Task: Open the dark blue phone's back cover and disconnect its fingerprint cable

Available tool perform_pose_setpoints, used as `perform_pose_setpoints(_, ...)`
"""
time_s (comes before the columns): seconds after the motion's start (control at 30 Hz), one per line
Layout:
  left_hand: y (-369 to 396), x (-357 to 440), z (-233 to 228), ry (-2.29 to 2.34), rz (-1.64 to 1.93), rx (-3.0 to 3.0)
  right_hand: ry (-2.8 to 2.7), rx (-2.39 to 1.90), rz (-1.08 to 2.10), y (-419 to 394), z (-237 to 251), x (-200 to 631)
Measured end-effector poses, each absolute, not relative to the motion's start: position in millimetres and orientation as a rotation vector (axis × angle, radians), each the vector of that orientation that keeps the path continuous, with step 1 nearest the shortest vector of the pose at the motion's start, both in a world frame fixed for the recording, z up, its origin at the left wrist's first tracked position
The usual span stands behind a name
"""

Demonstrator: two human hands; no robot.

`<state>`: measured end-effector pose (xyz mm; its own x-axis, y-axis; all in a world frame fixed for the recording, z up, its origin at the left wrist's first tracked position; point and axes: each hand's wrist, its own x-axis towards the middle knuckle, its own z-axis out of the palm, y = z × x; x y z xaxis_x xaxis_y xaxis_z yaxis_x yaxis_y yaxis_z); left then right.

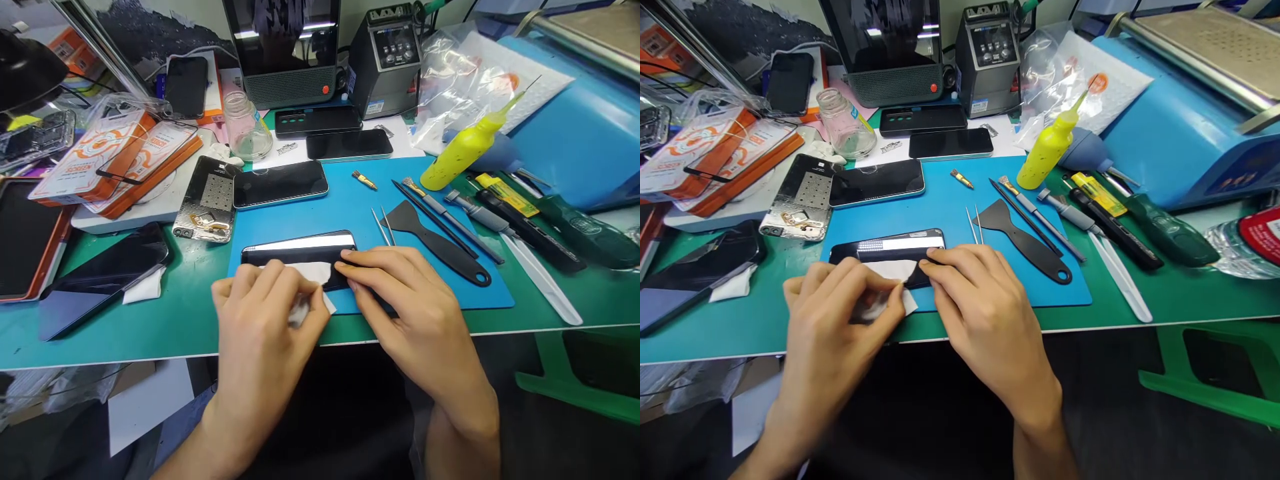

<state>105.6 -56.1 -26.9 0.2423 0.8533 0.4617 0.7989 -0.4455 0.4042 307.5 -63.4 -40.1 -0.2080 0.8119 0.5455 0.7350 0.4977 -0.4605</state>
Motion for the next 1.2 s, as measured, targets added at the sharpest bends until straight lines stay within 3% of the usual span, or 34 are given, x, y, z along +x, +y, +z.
perform_pose_setpoints(0.9,-55,115,-26,1.610,0.955,2.413,-1.974,-1.307,0.134,-65,-40,306)
perform_pose_setpoints(1.2,-67,64,-19,1.732,0.861,2.405,-1.978,-1.293,0.100,-63,-41,306)
